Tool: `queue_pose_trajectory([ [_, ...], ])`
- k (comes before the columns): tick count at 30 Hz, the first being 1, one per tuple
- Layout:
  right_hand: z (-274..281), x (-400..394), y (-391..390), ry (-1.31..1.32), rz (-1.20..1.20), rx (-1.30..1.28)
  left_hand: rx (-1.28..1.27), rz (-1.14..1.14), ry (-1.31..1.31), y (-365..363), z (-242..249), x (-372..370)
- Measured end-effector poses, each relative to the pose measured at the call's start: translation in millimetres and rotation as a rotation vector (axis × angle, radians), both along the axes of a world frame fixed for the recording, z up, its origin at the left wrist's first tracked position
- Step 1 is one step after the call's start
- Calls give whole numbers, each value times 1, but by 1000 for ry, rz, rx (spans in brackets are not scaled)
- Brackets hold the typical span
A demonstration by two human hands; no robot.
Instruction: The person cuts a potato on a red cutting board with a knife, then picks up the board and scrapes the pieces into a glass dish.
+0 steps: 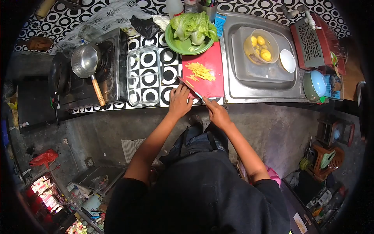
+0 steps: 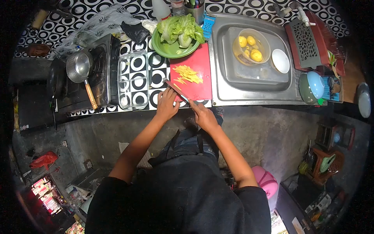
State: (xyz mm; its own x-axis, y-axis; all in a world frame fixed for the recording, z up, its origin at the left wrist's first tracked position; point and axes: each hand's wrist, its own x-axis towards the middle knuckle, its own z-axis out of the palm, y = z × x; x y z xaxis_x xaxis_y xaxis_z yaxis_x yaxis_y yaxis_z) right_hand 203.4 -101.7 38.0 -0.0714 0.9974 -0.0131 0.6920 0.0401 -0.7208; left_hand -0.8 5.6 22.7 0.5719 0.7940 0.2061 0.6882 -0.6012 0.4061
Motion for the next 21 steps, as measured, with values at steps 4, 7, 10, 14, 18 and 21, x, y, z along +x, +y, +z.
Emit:
queue_pose_trajectory([
  [4,3,1,0,14,-5,14,10,4,-6,-1,-1,1],
  [7,2,0,0,12,-7,4,11,5,-2,-1,0,1],
  [10,2,1,0,16,-10,-3,10,5,-7,-1,1,1],
  [14,-1,0,1,17,-17,8,-10,1,-8,0,0,1],
  [18,-1,0,1,34,-23,28,-17,-1,1,0,2,1],
  [21,0,0,2,32,-24,29,-1,7,14,-1,-1,1],
])
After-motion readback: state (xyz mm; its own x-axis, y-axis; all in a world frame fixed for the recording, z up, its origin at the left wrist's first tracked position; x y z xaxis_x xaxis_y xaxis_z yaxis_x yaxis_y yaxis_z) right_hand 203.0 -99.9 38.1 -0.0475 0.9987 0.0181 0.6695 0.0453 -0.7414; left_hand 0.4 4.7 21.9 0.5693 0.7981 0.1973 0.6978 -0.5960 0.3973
